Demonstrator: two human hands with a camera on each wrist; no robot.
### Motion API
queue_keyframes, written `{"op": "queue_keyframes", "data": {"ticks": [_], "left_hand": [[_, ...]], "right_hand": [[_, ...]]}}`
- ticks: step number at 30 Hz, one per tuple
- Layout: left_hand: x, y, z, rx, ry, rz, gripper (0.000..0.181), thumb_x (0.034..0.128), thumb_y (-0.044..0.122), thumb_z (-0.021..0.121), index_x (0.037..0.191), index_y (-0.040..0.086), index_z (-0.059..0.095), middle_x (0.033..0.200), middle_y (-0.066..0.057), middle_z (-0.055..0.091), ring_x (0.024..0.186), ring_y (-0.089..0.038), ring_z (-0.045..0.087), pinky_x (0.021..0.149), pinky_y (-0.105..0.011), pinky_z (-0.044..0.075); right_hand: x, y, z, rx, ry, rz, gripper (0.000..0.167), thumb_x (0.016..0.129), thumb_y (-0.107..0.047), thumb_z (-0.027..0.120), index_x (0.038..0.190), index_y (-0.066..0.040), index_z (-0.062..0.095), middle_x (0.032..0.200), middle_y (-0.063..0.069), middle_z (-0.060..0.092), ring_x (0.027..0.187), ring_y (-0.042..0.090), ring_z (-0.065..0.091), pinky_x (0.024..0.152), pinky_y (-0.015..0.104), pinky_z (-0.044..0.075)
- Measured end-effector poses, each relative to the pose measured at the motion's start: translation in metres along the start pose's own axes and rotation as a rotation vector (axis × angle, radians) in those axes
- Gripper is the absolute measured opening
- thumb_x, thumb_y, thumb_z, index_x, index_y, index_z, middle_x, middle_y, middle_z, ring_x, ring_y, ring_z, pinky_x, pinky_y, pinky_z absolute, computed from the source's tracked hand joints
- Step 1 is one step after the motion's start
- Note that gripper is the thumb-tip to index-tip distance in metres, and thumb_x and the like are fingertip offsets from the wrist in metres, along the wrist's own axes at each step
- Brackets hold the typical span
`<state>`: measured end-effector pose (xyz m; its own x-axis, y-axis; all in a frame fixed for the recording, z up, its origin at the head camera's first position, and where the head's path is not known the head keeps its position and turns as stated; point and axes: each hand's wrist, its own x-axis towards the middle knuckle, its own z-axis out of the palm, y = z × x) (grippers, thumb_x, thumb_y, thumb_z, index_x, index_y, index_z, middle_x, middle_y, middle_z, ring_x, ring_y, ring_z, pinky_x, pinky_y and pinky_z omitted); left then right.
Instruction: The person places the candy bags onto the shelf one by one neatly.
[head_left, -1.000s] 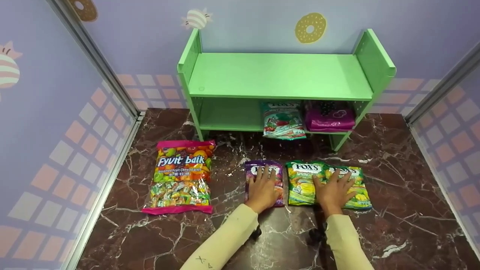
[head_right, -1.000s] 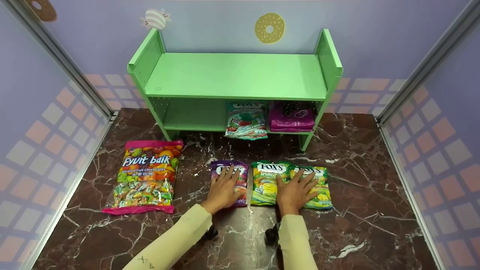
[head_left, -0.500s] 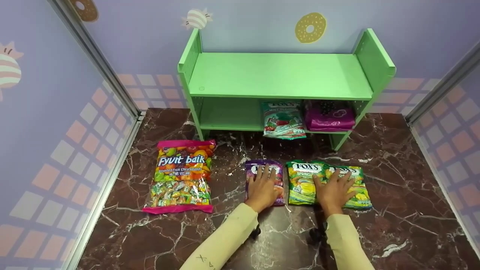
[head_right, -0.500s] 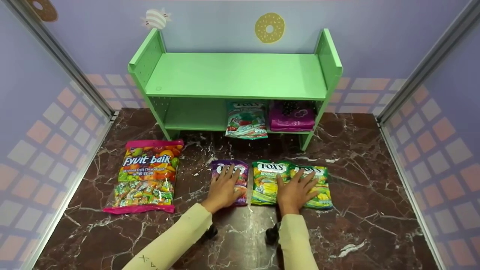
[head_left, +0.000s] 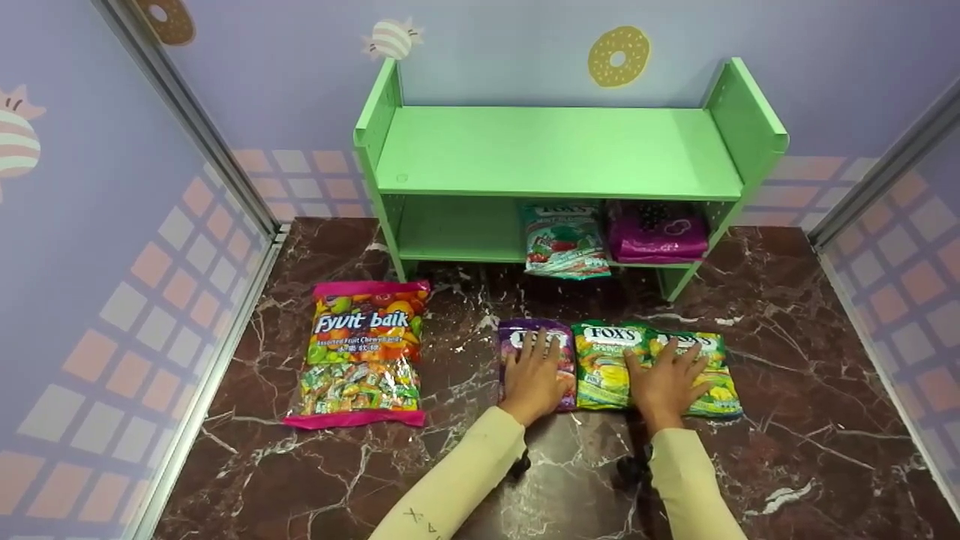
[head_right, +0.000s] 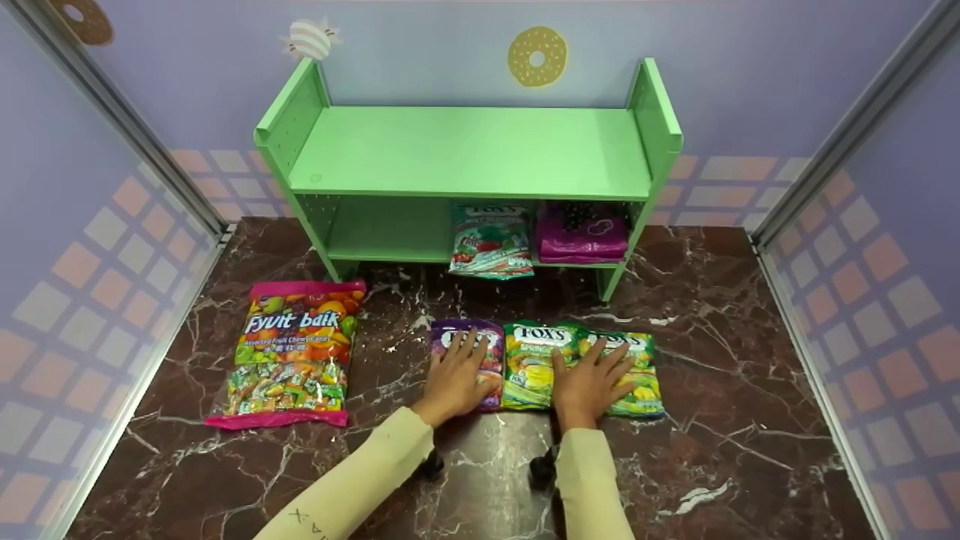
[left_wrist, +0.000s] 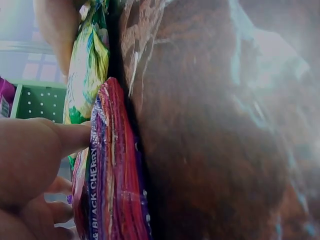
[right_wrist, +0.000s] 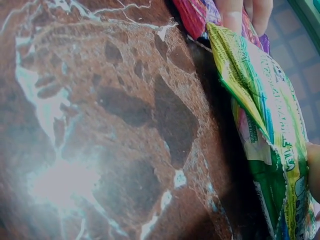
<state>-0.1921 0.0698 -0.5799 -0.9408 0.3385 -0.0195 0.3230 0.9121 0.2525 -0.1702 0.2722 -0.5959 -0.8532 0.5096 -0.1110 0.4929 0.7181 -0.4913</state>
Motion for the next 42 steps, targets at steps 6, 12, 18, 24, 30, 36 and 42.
{"op": "queue_keyframes", "data": {"ticks": [6, 12, 18, 24, 30, 36, 42], "left_hand": [[0.001, 0.004, 0.001, 0.017, 0.018, -0.006, 0.074, 0.0852, 0.049, 0.066, 0.147, 0.015, 0.042, 0.155, -0.010, 0.036, 0.144, -0.031, 0.032, 0.106, -0.054, 0.035], [0.002, 0.004, 0.000, 0.015, 0.027, 0.007, 0.073, 0.0853, 0.049, 0.066, 0.146, 0.014, 0.043, 0.154, -0.011, 0.037, 0.143, -0.031, 0.034, 0.105, -0.053, 0.036], [0.003, 0.000, -0.003, -0.001, 0.013, 0.023, 0.071, 0.0878, 0.049, 0.062, 0.147, 0.014, 0.043, 0.155, -0.012, 0.036, 0.144, -0.031, 0.033, 0.107, -0.052, 0.035], [0.003, -0.004, -0.009, -0.030, 0.030, 0.030, 0.069, 0.0892, 0.051, 0.060, 0.146, 0.015, 0.043, 0.154, -0.011, 0.038, 0.142, -0.031, 0.036, 0.110, -0.055, 0.033], [-0.002, -0.013, -0.015, -0.095, 0.089, 0.024, 0.063, 0.0931, 0.051, 0.055, 0.142, 0.012, 0.048, 0.150, -0.014, 0.044, 0.138, -0.035, 0.041, 0.108, -0.055, 0.034], [-0.008, -0.026, -0.022, -0.130, 0.107, 0.009, 0.064, 0.0952, 0.051, 0.050, 0.143, 0.008, 0.047, 0.150, -0.015, 0.043, 0.139, -0.036, 0.039, 0.110, -0.056, 0.032], [-0.012, -0.039, -0.028, -0.126, 0.135, -0.011, 0.062, 0.0949, 0.048, 0.052, 0.142, 0.008, 0.048, 0.149, -0.015, 0.044, 0.139, -0.035, 0.039, 0.110, -0.053, 0.033]], "right_hand": [[0.000, -0.002, 0.001, 0.007, 0.013, 0.001, 0.090, 0.094, -0.054, 0.053, 0.154, -0.001, 0.014, 0.159, 0.029, -0.008, 0.146, 0.049, -0.010, 0.109, 0.073, -0.006], [0.000, -0.001, -0.001, 0.007, 0.016, 0.002, 0.090, 0.093, -0.054, 0.053, 0.154, 0.000, 0.014, 0.159, 0.030, -0.007, 0.146, 0.050, -0.010, 0.109, 0.074, -0.004], [0.000, -0.004, -0.004, 0.027, 0.045, -0.008, 0.088, 0.093, -0.052, 0.055, 0.153, 0.000, 0.018, 0.158, 0.031, 0.000, 0.146, 0.051, -0.003, 0.111, 0.072, 0.001], [0.000, -0.008, -0.007, 0.091, 0.094, -0.055, 0.081, 0.094, -0.045, 0.057, 0.152, 0.001, 0.023, 0.158, 0.030, 0.007, 0.146, 0.050, 0.004, 0.114, 0.066, 0.003], [-0.004, -0.019, -0.005, 0.188, 0.179, -0.125, 0.069, 0.093, -0.037, 0.061, 0.144, 0.003, 0.038, 0.154, 0.029, 0.026, 0.144, 0.045, 0.021, 0.115, 0.060, 0.015], [-0.014, -0.036, 0.002, 0.254, 0.243, -0.180, 0.060, 0.092, -0.036, 0.064, 0.137, 0.000, 0.048, 0.138, 0.024, 0.048, 0.129, 0.043, 0.042, 0.105, 0.059, 0.031], [-0.029, -0.055, 0.010, 0.290, 0.260, -0.247, 0.055, 0.089, -0.034, 0.068, 0.131, -0.002, 0.054, 0.121, 0.023, 0.057, 0.115, 0.042, 0.050, 0.097, 0.054, 0.038]]}}
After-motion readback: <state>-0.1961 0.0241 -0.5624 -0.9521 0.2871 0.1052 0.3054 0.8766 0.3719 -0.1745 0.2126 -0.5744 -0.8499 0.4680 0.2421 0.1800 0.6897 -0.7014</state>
